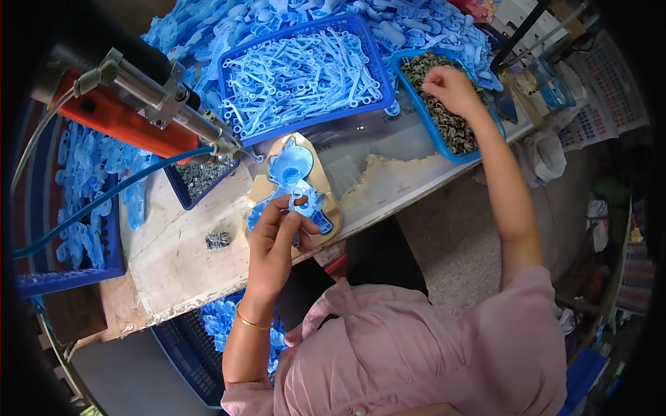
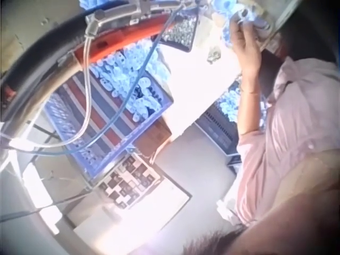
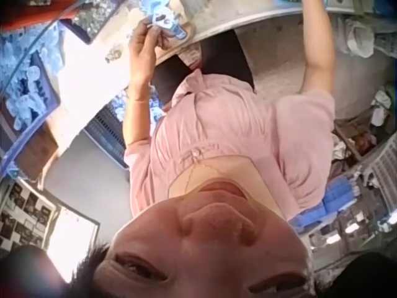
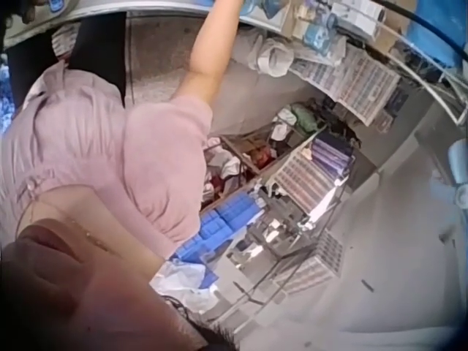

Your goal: Assemble small plastic components onto a blue base frame using a pneumatic screwdriver and manual insertion.

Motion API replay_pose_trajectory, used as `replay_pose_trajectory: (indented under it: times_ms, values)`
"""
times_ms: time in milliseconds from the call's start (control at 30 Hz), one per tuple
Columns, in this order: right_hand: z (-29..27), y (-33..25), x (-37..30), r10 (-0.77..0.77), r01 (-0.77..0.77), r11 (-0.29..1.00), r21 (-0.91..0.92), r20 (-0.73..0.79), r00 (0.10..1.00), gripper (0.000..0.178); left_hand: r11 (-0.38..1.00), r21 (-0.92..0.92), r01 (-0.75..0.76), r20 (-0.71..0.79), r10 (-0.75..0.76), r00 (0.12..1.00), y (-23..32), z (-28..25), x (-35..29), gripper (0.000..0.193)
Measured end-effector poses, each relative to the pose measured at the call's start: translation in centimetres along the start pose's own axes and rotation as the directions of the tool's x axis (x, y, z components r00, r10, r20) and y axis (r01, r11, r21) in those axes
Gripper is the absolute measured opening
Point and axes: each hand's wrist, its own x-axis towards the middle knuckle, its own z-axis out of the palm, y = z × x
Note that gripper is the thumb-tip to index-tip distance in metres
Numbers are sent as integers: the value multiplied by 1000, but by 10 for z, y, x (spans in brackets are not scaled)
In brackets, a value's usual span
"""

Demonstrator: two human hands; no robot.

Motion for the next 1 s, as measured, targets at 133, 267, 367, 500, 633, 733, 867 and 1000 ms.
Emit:
replay_pose_trajectory:
  times_ms: [133, 267, 367, 500, 633, 733, 867, 1000]
  values:
    - [-32, -2, -3, 48, -50, 988, 146, 14, 999, 15, 995, 93, 36, 12, -38, 999, -4, -11, 1, 25]
    - [-25, -98, -24, -5, -23, 956, 293, 94, 996, 16, 963, 250, -105, 23, 102, 994, -6, -2, 6, 21]
    - [10, -169, -48, -174, -92, 826, 556, 406, 897, 15, 983, 168, -75, 25, 72, 997, -6, 2, 8, 17]
    - [47, -215, -74, -282, -104, 794, 598, 515, 809, 14, 996, 54, -78, 21, 77, 997, -7, 3, 3, 16]
    - [55, -226, -77, -254, -267, 730, 629, 613, 748, 13, 985, 148, -92, -21, 96, 995, -8, 2, 0, 17]
    - [55, -231, -78, -233, -244, 770, 590, 616, 752, 11, 956, 261, -134, -58, 154, 986, -11, 1, -2, 18]
    - [59, -237, -81, -240, -122, 826, 550, 540, 807, 11, 894, 437, -105, -94, 161, 982, -8, 1, -3, 25]
    - [58, -233, -75, -208, -313, 754, 577, 662, 720, 11, 866, 461, -194, -101, 268, 958, -14, -1, -5, 25]
